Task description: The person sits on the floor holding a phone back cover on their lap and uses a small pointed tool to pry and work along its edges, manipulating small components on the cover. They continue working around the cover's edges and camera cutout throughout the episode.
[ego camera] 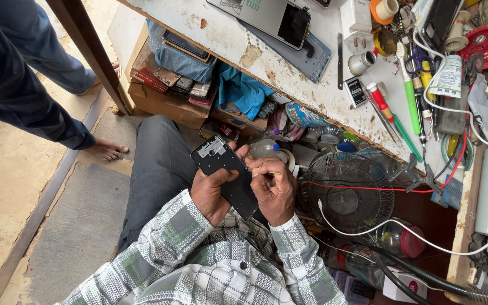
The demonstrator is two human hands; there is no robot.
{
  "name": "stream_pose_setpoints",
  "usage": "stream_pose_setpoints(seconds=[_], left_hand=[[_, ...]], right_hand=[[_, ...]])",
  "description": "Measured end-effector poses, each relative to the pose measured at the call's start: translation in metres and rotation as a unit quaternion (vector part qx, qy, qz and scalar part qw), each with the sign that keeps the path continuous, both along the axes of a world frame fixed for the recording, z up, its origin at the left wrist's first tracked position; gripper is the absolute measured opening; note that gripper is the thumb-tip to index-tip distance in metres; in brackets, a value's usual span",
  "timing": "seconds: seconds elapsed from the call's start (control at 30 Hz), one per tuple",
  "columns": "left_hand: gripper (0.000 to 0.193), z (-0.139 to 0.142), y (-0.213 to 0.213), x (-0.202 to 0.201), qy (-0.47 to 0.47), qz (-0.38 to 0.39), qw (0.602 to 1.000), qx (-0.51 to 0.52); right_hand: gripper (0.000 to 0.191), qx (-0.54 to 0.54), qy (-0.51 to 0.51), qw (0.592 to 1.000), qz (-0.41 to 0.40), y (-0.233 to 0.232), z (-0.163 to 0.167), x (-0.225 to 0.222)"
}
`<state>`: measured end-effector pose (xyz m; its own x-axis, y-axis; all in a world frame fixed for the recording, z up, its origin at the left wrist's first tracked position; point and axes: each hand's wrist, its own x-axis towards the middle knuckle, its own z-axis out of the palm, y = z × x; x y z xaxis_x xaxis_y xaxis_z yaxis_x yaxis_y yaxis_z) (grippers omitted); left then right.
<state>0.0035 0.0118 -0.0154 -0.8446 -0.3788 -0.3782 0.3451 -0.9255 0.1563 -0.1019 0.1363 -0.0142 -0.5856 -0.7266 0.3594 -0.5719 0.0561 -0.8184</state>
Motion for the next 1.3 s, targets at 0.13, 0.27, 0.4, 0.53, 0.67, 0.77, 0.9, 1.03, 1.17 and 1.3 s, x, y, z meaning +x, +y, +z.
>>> stream_pose_setpoints(seconds=[0.13,0.27,0.4,0.53,0.67,0.77,0.9,1.03,1.17,1.3], left_hand=[[0.069,0.001,-0.003,0.001,-0.037,-0.026,0.999,-0.011],[0.069,0.002,-0.003,0.001,-0.041,-0.026,0.999,-0.016],[0.070,0.001,-0.002,0.001,-0.039,-0.022,0.999,-0.003],[0.069,0.002,-0.003,0.001,-0.016,-0.018,1.000,0.009],[0.067,0.002,-0.003,0.002,-0.024,-0.016,1.000,-0.003],[0.068,0.001,-0.003,0.003,-0.025,-0.012,1.000,-0.013],[0.069,0.000,-0.003,0.003,-0.029,-0.010,0.999,-0.018],[0.068,0.000,-0.003,0.004,-0.029,-0.017,0.999,0.001],[0.068,0.003,-0.003,0.004,-0.032,-0.018,0.999,-0.006],[0.068,0.007,-0.011,0.006,0.015,-0.046,0.999,-0.024]], right_hand=[[0.020,-0.015,-0.004,1.000,0.019,-0.002,0.003,0.003],[0.017,-0.009,-0.003,1.000,0.022,-0.003,0.003,0.003],[0.019,0.004,-0.020,1.000,0.012,-0.001,0.001,0.001],[0.019,0.007,-0.012,1.000,0.004,0.001,0.001,0.001],[0.017,0.000,-0.009,1.000,0.016,-0.002,0.006,0.004],[0.016,0.013,-0.008,1.000,0.015,-0.006,0.010,0.006],[0.016,0.015,-0.027,0.999,0.018,-0.008,0.012,0.007],[0.016,0.020,-0.017,1.000,0.003,-0.006,0.010,0.007],[0.018,0.018,-0.008,1.000,-0.001,-0.004,0.010,0.009],[0.014,-0.083,-0.123,0.989,-0.011,-0.010,0.015,0.011]])
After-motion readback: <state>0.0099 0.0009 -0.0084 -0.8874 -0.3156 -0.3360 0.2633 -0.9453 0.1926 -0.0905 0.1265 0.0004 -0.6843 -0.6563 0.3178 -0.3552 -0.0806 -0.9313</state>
